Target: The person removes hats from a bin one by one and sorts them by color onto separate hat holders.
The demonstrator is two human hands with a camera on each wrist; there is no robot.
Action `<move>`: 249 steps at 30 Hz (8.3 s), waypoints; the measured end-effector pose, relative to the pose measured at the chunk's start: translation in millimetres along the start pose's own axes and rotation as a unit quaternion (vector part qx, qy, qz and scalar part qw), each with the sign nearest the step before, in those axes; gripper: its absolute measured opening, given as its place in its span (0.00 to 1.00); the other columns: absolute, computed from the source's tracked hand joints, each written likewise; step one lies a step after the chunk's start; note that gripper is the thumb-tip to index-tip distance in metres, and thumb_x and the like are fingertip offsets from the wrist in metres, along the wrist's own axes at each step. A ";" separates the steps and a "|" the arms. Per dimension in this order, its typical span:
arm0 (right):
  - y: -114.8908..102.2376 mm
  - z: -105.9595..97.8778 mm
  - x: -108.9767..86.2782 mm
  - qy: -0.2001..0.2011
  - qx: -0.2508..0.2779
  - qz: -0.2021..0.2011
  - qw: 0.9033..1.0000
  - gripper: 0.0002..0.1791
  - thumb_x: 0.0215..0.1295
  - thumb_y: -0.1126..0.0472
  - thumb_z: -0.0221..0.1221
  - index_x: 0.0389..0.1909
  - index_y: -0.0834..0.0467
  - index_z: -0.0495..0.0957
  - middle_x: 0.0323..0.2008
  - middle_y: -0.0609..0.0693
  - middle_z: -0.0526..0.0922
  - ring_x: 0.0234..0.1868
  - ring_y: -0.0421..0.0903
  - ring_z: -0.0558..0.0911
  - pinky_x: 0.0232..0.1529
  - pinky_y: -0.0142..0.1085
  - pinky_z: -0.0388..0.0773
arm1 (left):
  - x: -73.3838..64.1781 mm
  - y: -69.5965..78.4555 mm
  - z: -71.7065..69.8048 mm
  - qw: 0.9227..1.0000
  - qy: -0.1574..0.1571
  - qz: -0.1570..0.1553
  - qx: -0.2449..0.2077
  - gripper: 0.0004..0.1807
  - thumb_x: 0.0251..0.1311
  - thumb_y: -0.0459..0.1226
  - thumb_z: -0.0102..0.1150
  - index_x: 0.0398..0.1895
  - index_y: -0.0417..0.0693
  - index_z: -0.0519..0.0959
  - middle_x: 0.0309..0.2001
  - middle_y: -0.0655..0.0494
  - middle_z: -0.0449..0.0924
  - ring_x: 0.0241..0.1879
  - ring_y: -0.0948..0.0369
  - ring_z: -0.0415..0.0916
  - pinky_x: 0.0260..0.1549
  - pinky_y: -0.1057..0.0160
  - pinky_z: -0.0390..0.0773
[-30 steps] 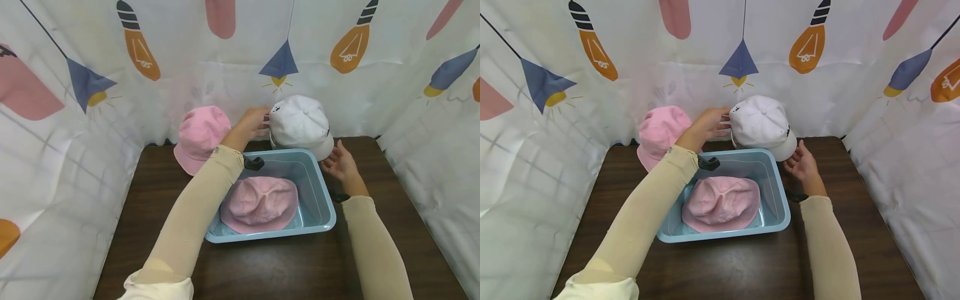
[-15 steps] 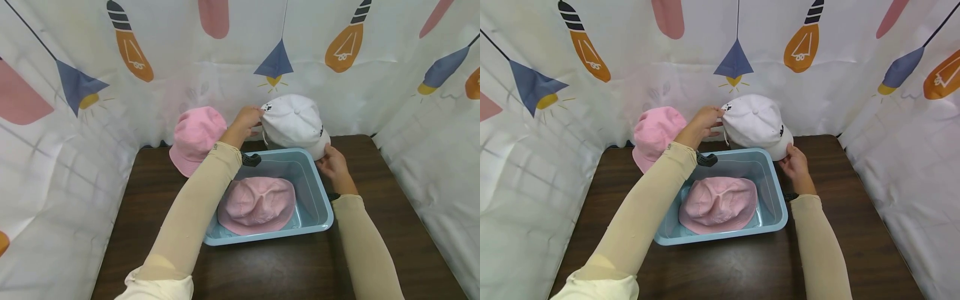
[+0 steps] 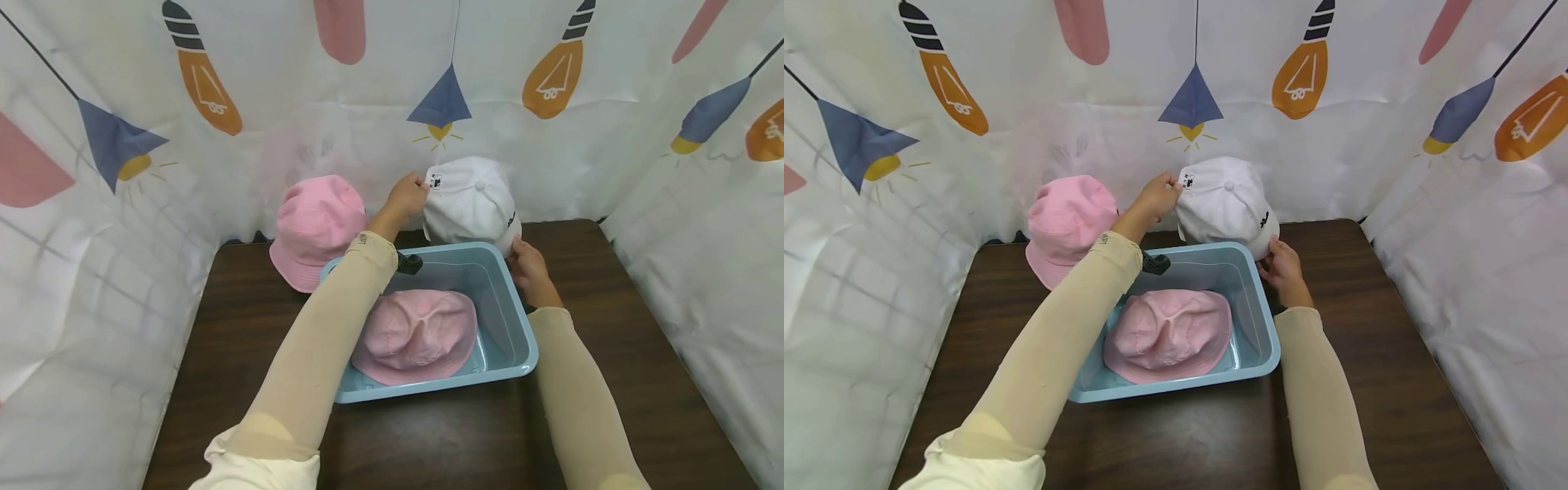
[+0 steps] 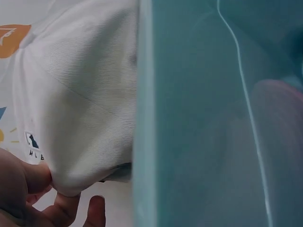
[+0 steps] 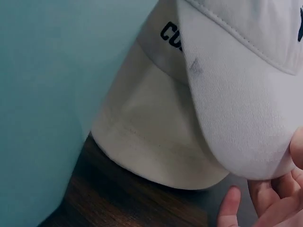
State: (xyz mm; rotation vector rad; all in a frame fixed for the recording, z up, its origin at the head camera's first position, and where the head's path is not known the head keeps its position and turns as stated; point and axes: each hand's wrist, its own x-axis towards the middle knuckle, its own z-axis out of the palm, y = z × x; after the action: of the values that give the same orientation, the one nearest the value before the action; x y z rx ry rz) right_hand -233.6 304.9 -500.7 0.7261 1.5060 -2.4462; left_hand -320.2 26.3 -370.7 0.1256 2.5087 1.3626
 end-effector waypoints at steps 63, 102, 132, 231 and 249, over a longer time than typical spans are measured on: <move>-4.0 164.8 -179.3 -0.223 -0.780 -0.300 0.502 0.26 0.55 0.39 0.73 0.53 0.43 0.84 0.30 0.41 0.83 0.30 0.41 0.78 0.22 0.37 0.73 | -240.5 -133.2 -73.7 0.981 0.066 0.149 0.109 0.32 0.79 0.47 0.47 0.78 0.43 0.57 0.69 0.41 0.68 0.69 0.46 0.68 0.67 0.39 0.69; -39.7 174.8 -211.1 -0.242 -0.745 -0.393 0.481 0.10 0.59 0.66 0.70 0.29 0.46 0.85 0.29 0.39 0.85 0.30 0.40 0.80 0.31 0.37 0.79 | -246.1 -142.7 -35.0 0.989 0.076 0.101 0.082 0.36 0.78 0.32 0.38 0.82 0.35 0.38 0.82 0.37 0.41 0.81 0.46 0.46 0.76 0.41 0.52; -156.5 287.4 -235.4 -0.114 -0.626 -0.596 0.489 0.09 0.74 0.61 0.58 0.40 0.56 0.87 0.34 0.51 0.85 0.35 0.48 0.78 0.38 0.37 0.70 | -248.0 -142.4 -35.3 0.985 0.085 0.118 0.088 0.33 0.79 0.31 0.37 0.81 0.32 0.41 0.78 0.30 0.49 0.77 0.38 0.54 0.71 0.36 0.61; -14.7 276.9 -44.7 -0.090 -0.389 0.011 0.917 0.48 0.73 0.26 0.39 0.83 0.52 0.46 0.73 0.56 0.66 0.62 0.58 0.78 0.60 0.48 0.78 | -162.7 -166.4 -153.0 0.917 0.249 -0.064 -0.305 0.24 0.80 0.55 0.30 0.61 0.48 0.62 0.54 0.53 0.66 0.48 0.59 0.72 0.44 0.62 0.79; 22.4 272.4 -25.1 -0.051 -0.369 0.008 0.928 0.31 0.82 0.44 0.42 0.73 0.61 0.66 0.67 0.53 0.70 0.65 0.50 0.69 0.67 0.44 0.68 | -109.6 -168.2 -143.5 0.793 0.220 -0.097 -0.560 0.20 0.79 0.49 0.44 0.59 0.43 0.71 0.55 0.58 0.72 0.55 0.63 0.71 0.58 0.65 0.70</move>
State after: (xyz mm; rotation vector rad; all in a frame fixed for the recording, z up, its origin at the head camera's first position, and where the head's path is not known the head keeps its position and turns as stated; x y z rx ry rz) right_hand -287.8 53.2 -405.7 0.4338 2.1374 -1.6381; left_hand -246.8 -205.1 -414.5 -0.7352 1.4551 2.7072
